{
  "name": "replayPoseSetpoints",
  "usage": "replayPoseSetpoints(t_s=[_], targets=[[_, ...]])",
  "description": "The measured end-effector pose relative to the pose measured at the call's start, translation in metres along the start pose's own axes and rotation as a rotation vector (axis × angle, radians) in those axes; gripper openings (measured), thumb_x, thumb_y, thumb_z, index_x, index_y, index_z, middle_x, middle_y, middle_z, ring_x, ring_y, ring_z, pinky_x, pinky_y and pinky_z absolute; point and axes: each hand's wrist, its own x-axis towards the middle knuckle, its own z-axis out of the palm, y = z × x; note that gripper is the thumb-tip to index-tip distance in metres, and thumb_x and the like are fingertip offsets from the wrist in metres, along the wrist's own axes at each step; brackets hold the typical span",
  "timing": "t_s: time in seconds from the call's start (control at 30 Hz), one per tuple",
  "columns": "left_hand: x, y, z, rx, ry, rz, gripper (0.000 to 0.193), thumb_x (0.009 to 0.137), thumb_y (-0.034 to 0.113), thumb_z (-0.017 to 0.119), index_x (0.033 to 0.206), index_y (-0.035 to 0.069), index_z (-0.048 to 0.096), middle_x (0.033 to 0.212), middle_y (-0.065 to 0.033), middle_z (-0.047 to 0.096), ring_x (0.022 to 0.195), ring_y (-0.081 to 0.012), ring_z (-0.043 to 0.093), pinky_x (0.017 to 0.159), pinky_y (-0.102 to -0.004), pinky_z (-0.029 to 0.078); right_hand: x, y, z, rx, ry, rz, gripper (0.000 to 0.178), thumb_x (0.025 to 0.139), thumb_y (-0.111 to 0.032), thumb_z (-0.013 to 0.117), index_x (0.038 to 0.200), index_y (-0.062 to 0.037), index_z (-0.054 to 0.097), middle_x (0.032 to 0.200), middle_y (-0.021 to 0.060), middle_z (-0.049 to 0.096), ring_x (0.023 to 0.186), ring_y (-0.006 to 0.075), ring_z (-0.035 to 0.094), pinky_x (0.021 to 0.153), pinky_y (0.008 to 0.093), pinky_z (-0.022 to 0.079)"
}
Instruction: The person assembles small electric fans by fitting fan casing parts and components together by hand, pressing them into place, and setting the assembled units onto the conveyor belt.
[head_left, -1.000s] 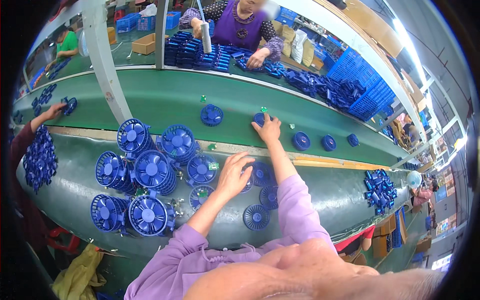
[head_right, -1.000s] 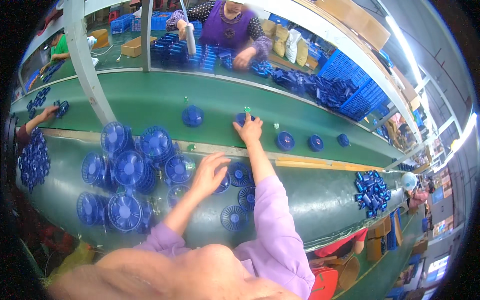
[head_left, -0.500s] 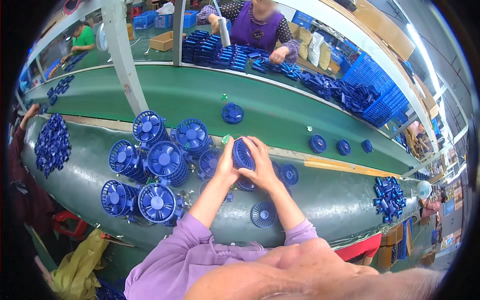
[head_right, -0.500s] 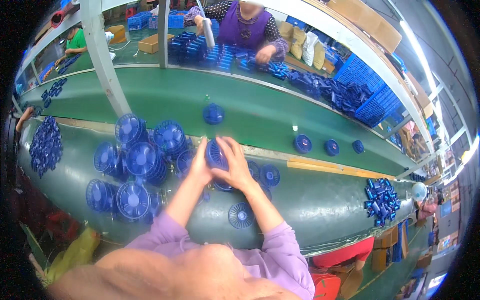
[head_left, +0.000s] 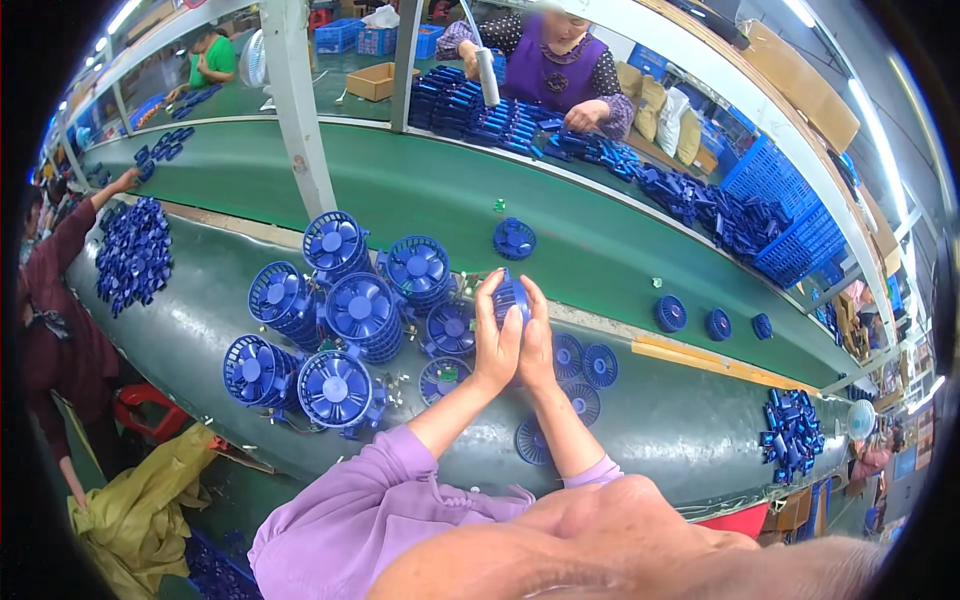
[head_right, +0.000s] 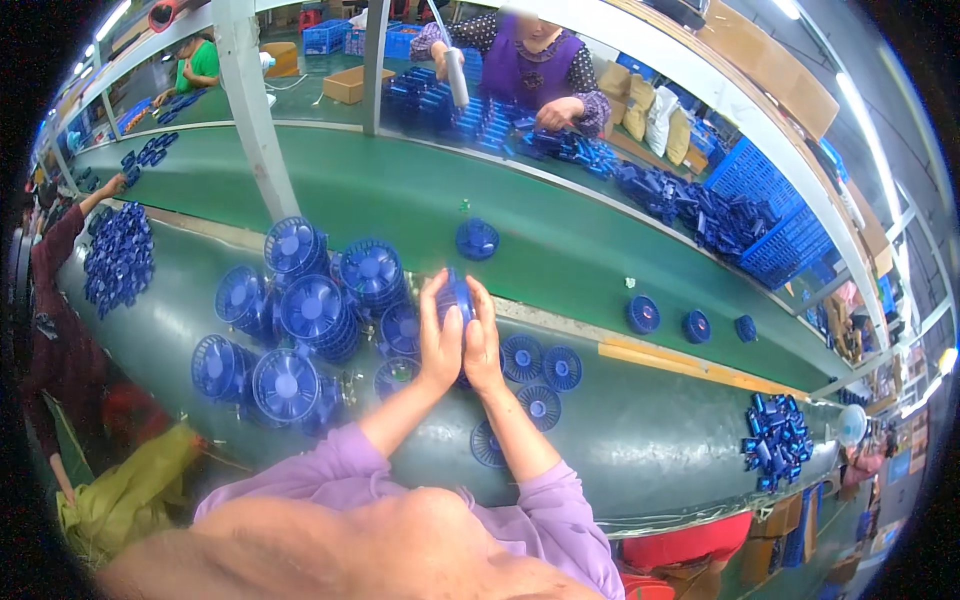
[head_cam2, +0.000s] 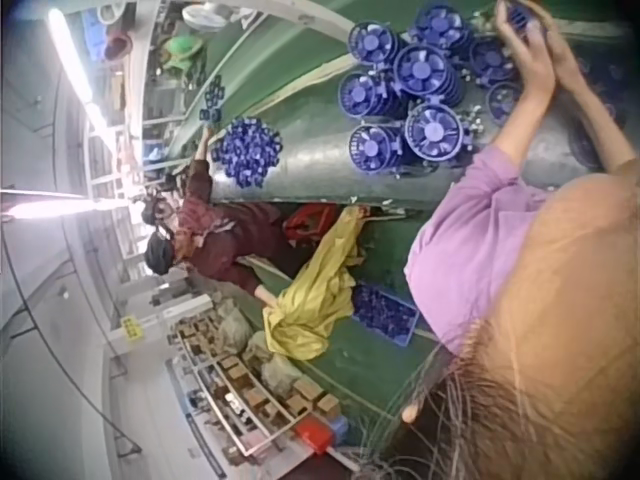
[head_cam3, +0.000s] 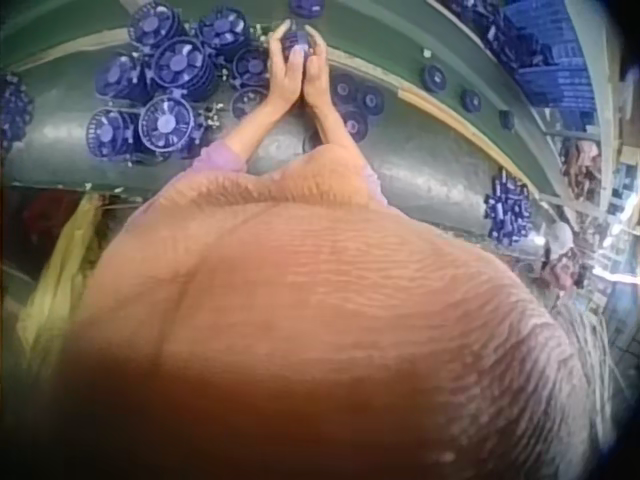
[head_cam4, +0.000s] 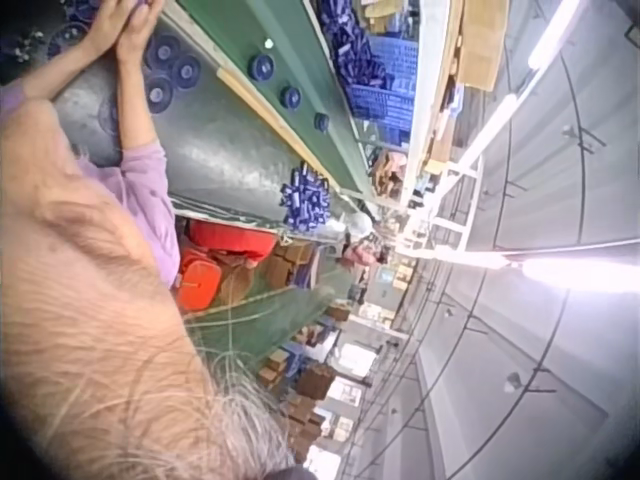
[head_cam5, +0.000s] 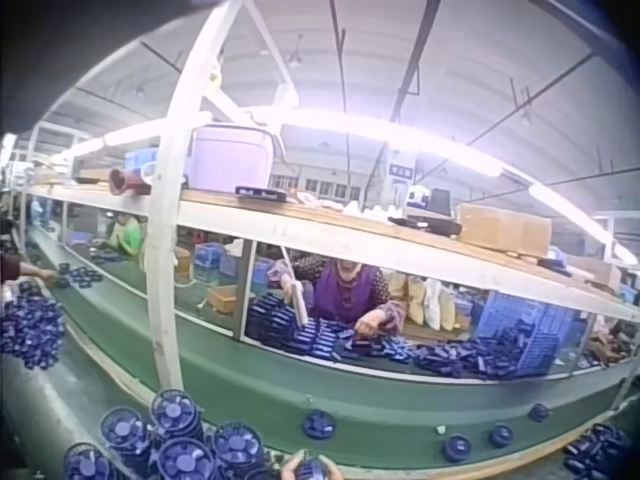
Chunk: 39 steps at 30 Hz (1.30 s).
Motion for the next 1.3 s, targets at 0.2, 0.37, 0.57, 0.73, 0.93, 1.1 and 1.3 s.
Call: replayPoseSetpoints(t_s=[0.2, 0.37, 0.57, 0.73, 0.93, 1.1, 1.3], targets=[[0.006, -0.012, -0.004, 0.144, -0.136, -0.081, 0.047, 0.097, 0.021, 0.041, 0.138, -0.001, 0.035, 0.138, -0.0172, 0.042, 0.128, -0.0268, 0.042, 0.107, -0.0359, 0.031, 0.01, 0.004, -0.022, -0.045, -0.042, 0.097, 0.058, 0.09, -0.016, 0.052, 0.143, -0.0004, 0.031, 0.141, 0.0162, 0.038, 0.132, 0.0255, 0.037, 0.11, 0.0366, 0.027], [0.002, -0.023, 0.004, 0.302, -0.324, -0.101, 0.056, 0.093, 0.03, 0.055, 0.138, 0.002, 0.038, 0.141, -0.0225, 0.038, 0.132, -0.0374, 0.035, 0.11, -0.0441, 0.028, 0.055, 0.031, -0.098, -0.327, 0.17, 0.164, 0.053, 0.086, -0.02, 0.064, 0.134, -0.0028, 0.048, 0.132, 0.0116, 0.052, 0.116, 0.0215, 0.051, 0.098, 0.0326, 0.04], [0.002, -0.025, 0.006, 0.355, -0.421, -0.007, 0.035, 0.085, 0.019, 0.061, 0.118, 0.01, 0.057, 0.131, -0.022, 0.05, 0.124, -0.0393, 0.042, 0.106, -0.0467, 0.033, 0.035, 0.096, -0.202, -1.125, 0.175, 0.111, 0.056, 0.082, -0.032, 0.07, 0.129, -0.0073, 0.053, 0.126, 0.0253, 0.053, 0.121, 0.0419, 0.046, 0.102, 0.0459, 0.038], [-0.012, -0.041, 0.004, 0.359, -0.378, 0.02, 0.028, 0.081, 0.016, 0.064, 0.107, 0.008, 0.062, 0.123, -0.0155, 0.056, 0.119, -0.0355, 0.048, 0.102, -0.0458, 0.037, -0.016, 0.039, -0.152, -0.942, -0.146, 0.204, 0.06, 0.079, -0.018, 0.071, 0.134, -0.0062, 0.049, 0.145, 0.0235, 0.037, 0.132, 0.037, 0.038, 0.11, 0.0433, 0.029], [-0.013, -0.031, 0.006, 0.188, -0.394, -0.016, 0.024, 0.082, 0.011, 0.062, 0.105, 0.007, 0.061, 0.129, -0.0181, 0.05, 0.123, -0.0352, 0.043, 0.105, -0.0441, 0.035, -0.037, 0.017, -0.122, -0.985, -0.484, 0.134, 0.088, 0.055, -0.009, 0.083, 0.133, -0.0001, 0.045, 0.137, 0.0238, 0.044, 0.126, 0.0406, 0.041, 0.107, 0.0455, 0.033], [-0.006, -0.028, 0.008, 0.166, -0.435, -0.055, 0.023, 0.083, 0.009, 0.06, 0.105, 0.007, 0.061, 0.132, -0.019, 0.048, 0.126, -0.0363, 0.04, 0.107, -0.0452, 0.033, -0.032, 0.016, -0.126, -0.961, -0.459, 0.165, 0.08, 0.061, -0.008, 0.079, 0.133, 0.002, 0.044, 0.134, 0.0244, 0.046, 0.124, 0.0415, 0.041, 0.106, 0.0465, 0.033], [-0.004, -0.023, 0.007, 0.129, -0.443, -0.051, 0.021, 0.084, 0.01, 0.058, 0.105, 0.007, 0.06, 0.132, -0.0186, 0.048, 0.125, -0.036, 0.042, 0.106, -0.0449, 0.033, -0.019, 0.042, -0.159, -0.427, -0.135, 0.338, 0.037, 0.091, -0.014, 0.058, 0.12, 0.0082, 0.054, 0.119, 0.0176, 0.058, 0.103, 0.0253, 0.058, 0.09, 0.0353, 0.047]])
